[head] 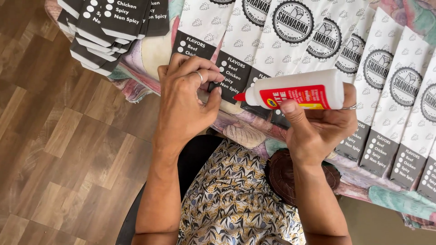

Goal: The person aligns printed flavor labels on white Shawarma paper bags, then applies glue from a bottle along the label edges and presses them down. The person repeats this process for multiple bags.

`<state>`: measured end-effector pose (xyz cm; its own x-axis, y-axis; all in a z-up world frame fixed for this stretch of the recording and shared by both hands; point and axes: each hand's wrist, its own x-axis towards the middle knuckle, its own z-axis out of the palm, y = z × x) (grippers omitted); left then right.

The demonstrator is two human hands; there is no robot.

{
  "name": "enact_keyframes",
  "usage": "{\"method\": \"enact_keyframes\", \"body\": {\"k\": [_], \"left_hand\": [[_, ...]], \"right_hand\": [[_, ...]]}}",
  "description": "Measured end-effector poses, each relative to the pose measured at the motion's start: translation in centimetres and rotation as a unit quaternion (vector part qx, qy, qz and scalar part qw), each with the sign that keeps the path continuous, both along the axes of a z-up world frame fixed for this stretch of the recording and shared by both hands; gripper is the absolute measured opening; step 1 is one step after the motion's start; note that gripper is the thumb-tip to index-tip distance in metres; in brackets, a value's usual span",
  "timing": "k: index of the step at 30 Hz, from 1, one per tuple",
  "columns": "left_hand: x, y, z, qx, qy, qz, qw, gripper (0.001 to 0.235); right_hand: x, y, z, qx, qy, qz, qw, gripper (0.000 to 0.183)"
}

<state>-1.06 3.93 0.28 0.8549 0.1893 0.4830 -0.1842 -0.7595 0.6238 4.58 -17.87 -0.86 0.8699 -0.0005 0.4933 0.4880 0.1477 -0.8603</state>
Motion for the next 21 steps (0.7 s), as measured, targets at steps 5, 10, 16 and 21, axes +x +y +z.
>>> {"method": "enact_keyframes", "body": {"k": [5,10,16,21], "left_hand": [[-0.5,0.7,0.5,-0.001,0.038,-0.047,0.998,0.033],[-0.9,0.9,1.1,0.001,0.039,-0.066,0.997,0.041],[-0.9,1.0,1.0,-0.002,0.045,-0.073,0.996,0.04],[-0.7,0.8,0.4,-0.021,0.043,-0.065,0.997,0.031]], "right_hand": [[-0.4,1.2,-0.3,-0.058,0.017,-0.01,0.998,0.045],[-0.2,3.8,0.4,-0.081,-0.025,0.028,0.996,0.029],[0.1,3.0,0.2,-0.077,-0.031,0.053,0.995,0.036],[0.1,0.1,-0.5,-0.043,-0.012,0.021,0.999,0.038]]}}
